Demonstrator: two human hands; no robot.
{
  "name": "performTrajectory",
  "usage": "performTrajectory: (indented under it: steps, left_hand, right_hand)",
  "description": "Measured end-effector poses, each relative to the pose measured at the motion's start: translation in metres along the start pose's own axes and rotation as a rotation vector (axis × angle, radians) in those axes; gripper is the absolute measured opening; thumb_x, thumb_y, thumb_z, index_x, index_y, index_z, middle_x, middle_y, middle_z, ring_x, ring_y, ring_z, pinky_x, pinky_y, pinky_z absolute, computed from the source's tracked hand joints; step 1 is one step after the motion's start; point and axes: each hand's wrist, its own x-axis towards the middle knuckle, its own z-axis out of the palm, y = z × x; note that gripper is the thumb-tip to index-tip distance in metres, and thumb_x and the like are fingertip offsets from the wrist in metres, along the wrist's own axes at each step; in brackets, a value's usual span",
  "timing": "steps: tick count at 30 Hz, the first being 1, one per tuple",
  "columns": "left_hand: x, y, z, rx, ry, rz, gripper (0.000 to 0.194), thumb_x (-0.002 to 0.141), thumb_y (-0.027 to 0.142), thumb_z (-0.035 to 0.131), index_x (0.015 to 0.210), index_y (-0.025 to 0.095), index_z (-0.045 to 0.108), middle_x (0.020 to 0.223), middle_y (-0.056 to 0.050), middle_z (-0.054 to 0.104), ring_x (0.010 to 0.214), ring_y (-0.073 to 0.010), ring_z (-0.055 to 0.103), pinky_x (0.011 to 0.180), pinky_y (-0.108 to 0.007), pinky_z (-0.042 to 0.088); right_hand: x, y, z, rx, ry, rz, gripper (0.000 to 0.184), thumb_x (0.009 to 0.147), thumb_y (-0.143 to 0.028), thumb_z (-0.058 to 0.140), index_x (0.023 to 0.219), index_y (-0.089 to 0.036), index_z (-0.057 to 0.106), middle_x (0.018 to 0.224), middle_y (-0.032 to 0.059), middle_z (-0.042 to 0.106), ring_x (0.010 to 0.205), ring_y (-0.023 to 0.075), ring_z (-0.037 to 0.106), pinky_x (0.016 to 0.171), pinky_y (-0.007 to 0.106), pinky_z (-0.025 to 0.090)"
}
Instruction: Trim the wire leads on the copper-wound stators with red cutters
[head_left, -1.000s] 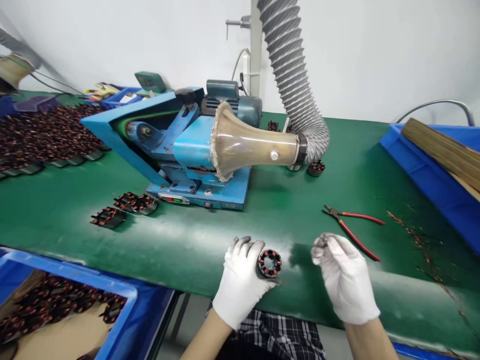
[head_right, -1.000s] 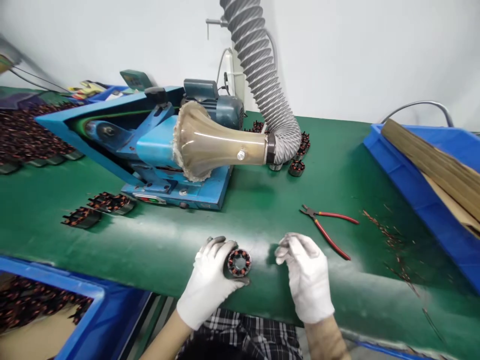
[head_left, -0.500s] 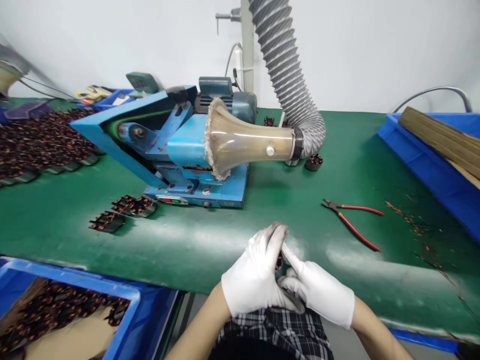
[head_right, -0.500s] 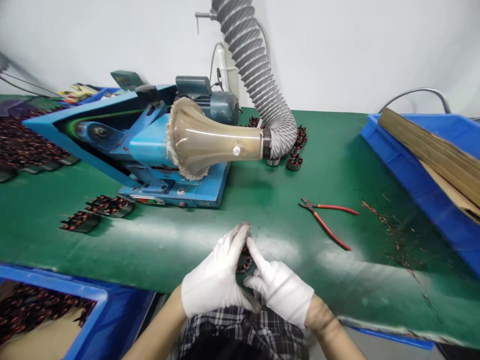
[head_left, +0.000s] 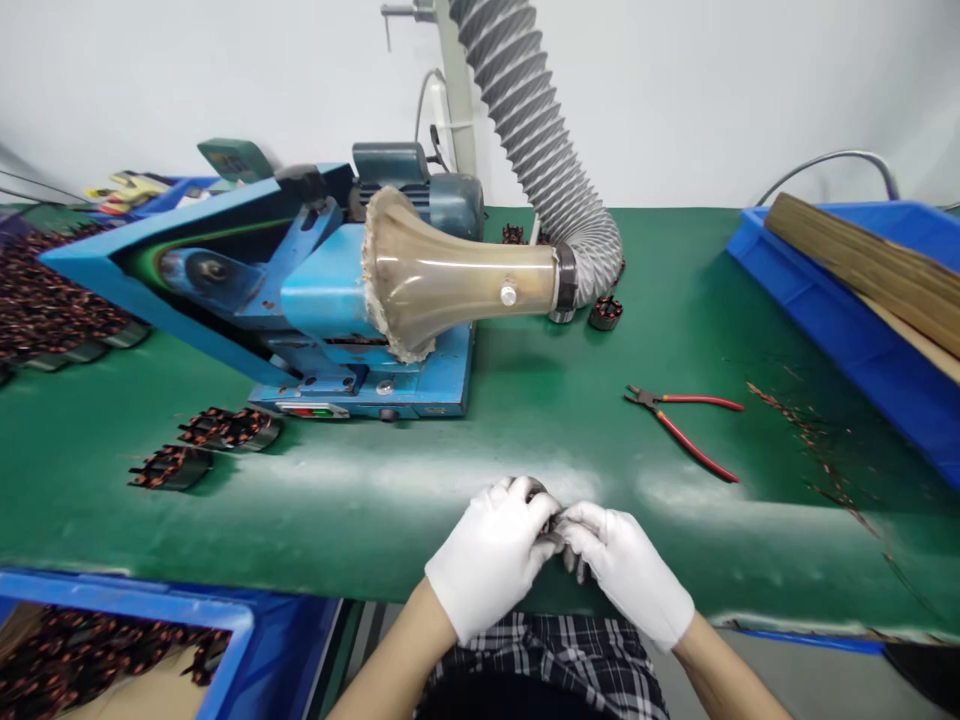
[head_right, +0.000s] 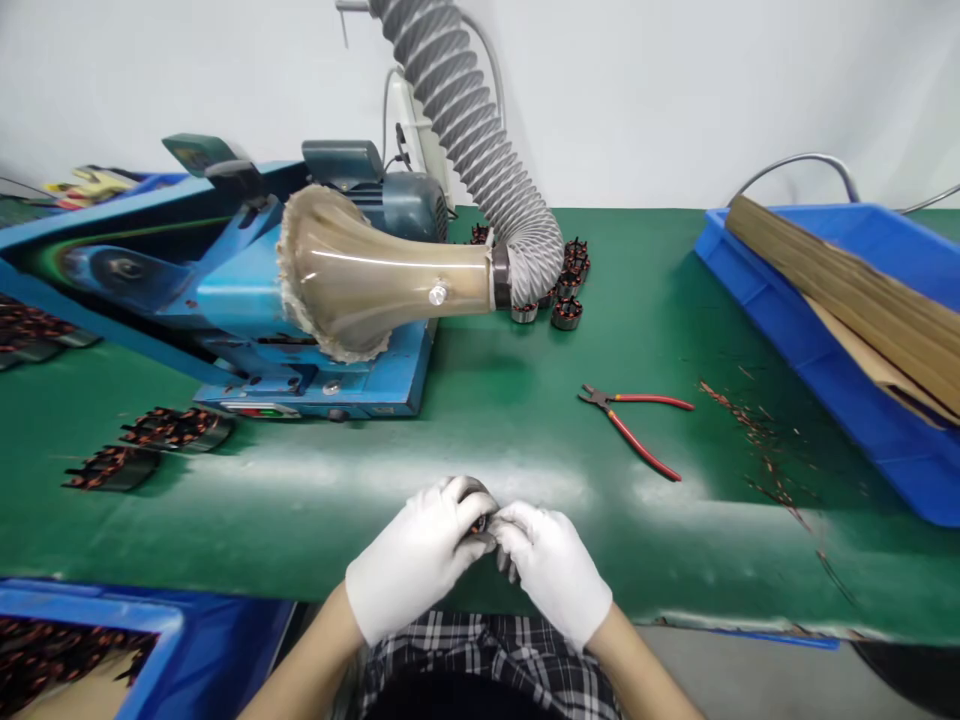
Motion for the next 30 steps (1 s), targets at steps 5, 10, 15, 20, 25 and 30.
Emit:
performTrajectory:
  steps: [5, 10, 15, 20, 25, 30]
  left_hand:
    - [-0.002, 0.001, 0.006, 0.004, 0.071, 0.053, 0.016, 0.086, 0.022, 0.044, 0.100, 0.022, 0.050, 0.108, -0.004, 0.051, 0.098, -0.0220, 0.046, 0.082, -0.036, 0.041]
    - [0.001, 0.005, 0.016, 0.044, 0.165, 0.062, 0.016, 0.086, 0.020, 0.041, 0.094, 0.022, 0.054, 0.107, -0.004, 0.053, 0.097, -0.0223, 0.046, 0.081, -0.037, 0.041]
    - [0.005, 0.011, 0.021, 0.096, 0.211, 0.015, 0.015, 0.085, 0.019, 0.042, 0.090, 0.022, 0.055, 0.106, -0.003, 0.054, 0.092, -0.0221, 0.047, 0.075, -0.036, 0.042]
    - [0.005, 0.012, 0.023, 0.116, 0.222, 0.005, 0.017, 0.085, 0.020, 0.042, 0.094, 0.021, 0.056, 0.108, -0.006, 0.053, 0.091, -0.0228, 0.048, 0.075, -0.037, 0.043]
    - [0.005, 0.013, 0.021, 0.102, 0.222, -0.002, 0.017, 0.085, 0.019, 0.042, 0.091, 0.022, 0.057, 0.107, -0.006, 0.053, 0.091, -0.0222, 0.049, 0.075, -0.036, 0.043]
    - [0.005, 0.012, 0.022, 0.099, 0.214, -0.003, 0.016, 0.084, 0.017, 0.042, 0.089, 0.022, 0.057, 0.109, -0.005, 0.053, 0.094, -0.0226, 0.048, 0.076, -0.037, 0.043]
  right_hand:
    - [-0.001, -0.004, -0.002, 0.293, -0.051, 0.165, 0.027, 0.083, -0.029, 0.045, 0.060, -0.017, 0.049, 0.046, -0.0047, 0.050, 0.035, 0.0074, 0.044, 0.038, 0.018, 0.034]
    - [-0.002, -0.008, -0.006, 0.391, -0.014, 0.247, 0.026, 0.079, -0.032, 0.049, 0.058, -0.016, 0.049, 0.043, -0.0045, 0.050, 0.032, 0.0069, 0.042, 0.034, 0.018, 0.031]
    - [-0.008, 0.001, -0.027, 0.411, 0.360, 0.200, 0.027, 0.079, -0.041, 0.050, 0.072, -0.015, 0.053, 0.051, -0.0008, 0.056, 0.039, 0.0108, 0.049, 0.038, 0.021, 0.037]
    - [-0.013, -0.004, -0.021, -0.117, 0.396, -0.025, 0.016, 0.078, -0.029, 0.056, 0.090, -0.020, 0.063, 0.089, 0.0040, 0.063, 0.074, 0.0173, 0.058, 0.069, 0.030, 0.046]
    - [-0.012, -0.002, -0.016, -0.281, 0.450, -0.072, 0.019, 0.081, -0.019, 0.048, 0.070, -0.020, 0.063, 0.074, 0.0026, 0.065, 0.071, 0.0180, 0.058, 0.071, 0.031, 0.046]
    - [-0.023, 0.003, -0.038, -0.322, 0.684, -0.121, 0.008, 0.082, -0.024, 0.053, 0.084, -0.021, 0.060, 0.086, 0.0047, 0.062, 0.078, 0.0197, 0.058, 0.074, 0.033, 0.046]
